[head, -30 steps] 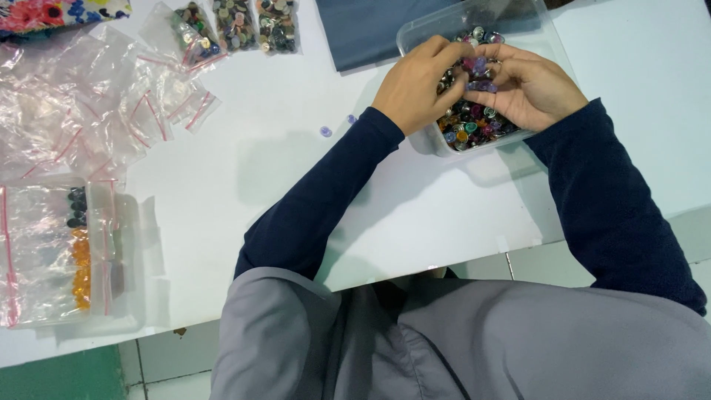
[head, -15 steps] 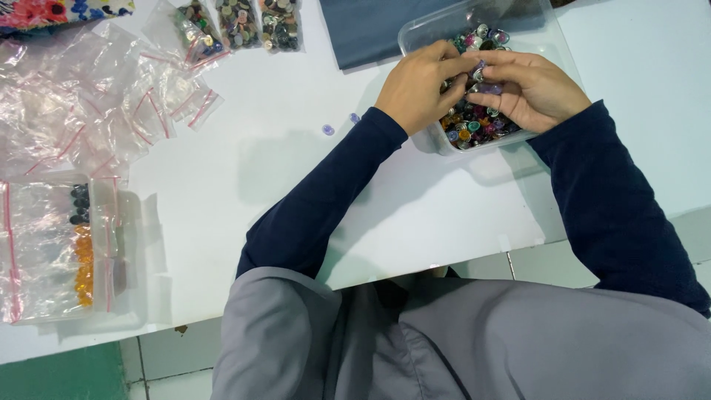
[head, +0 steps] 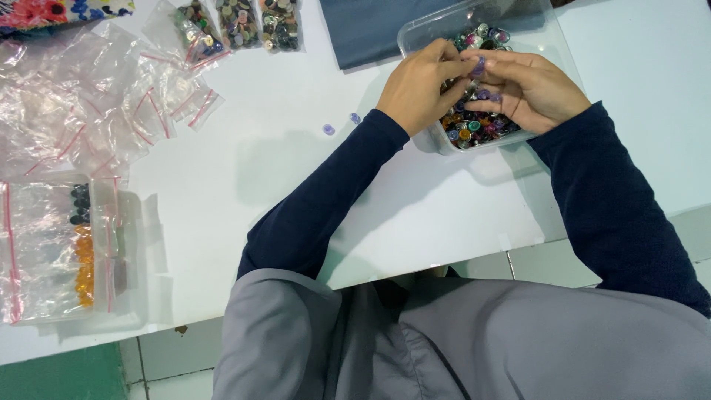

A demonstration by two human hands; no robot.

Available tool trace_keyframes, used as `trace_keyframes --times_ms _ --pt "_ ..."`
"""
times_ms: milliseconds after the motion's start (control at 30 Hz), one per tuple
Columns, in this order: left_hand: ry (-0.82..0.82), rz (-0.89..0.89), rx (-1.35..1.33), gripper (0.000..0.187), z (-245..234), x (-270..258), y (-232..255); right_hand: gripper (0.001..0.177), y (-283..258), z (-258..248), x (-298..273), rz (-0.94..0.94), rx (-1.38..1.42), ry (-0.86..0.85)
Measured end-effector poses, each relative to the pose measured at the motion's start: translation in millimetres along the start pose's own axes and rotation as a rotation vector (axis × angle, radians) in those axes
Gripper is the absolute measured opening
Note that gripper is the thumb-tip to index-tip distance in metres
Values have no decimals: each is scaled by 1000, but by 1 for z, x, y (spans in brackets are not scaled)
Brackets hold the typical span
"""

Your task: Sorting and placing small purple beads into a resealable plastic bag

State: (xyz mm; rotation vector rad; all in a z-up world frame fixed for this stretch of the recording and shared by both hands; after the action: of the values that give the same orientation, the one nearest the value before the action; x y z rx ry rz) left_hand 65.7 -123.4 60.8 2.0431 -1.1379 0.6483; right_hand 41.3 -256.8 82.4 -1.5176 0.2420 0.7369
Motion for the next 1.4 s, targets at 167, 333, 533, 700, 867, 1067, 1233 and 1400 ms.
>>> trace_keyframes --times_ms 167,333,533,700,867,1067,1233,1400 --pt "84 -12 -50 15 -10 1 7 46 9 -5 9 -17 -18 -45" --pt "143 -71 -56 22 -16 0 12 48 6 1 7 -9 -53 -55" --pt "282 -28 -56 10 -26 -1 21 49 5 0 11 -63 0 -109" --pt "316 -70 -156 12 -34 -2 23 34 -1 -2 9 -140 -137 52" --pt "364 48 -107 15 -52 -2 27 21 -1 -10 14 -202 -248 211" --pt "427 128 83 8 -99 -25 29 21 -10 -15 18 -390 -415 269" --pt "343 106 163 11 -142 -79 17 15 -43 36 -25 -599 -479 266" --pt "292 -60 248 28 -186 -145 -11 27 -44 113 -25 -704 -398 85"
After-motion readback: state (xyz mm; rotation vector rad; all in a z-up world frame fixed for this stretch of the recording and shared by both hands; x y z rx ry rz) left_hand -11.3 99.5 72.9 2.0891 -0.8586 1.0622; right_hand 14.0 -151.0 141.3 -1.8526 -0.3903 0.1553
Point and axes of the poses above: each hand's wrist, its own x-axis towards the middle knuckle, its own z-axis out of the palm, y = z × x, the point moved 7 cm from there along x, towards the middle knuckle, and after that the axes turned 11 degrees about z, right-handed, at the moved point
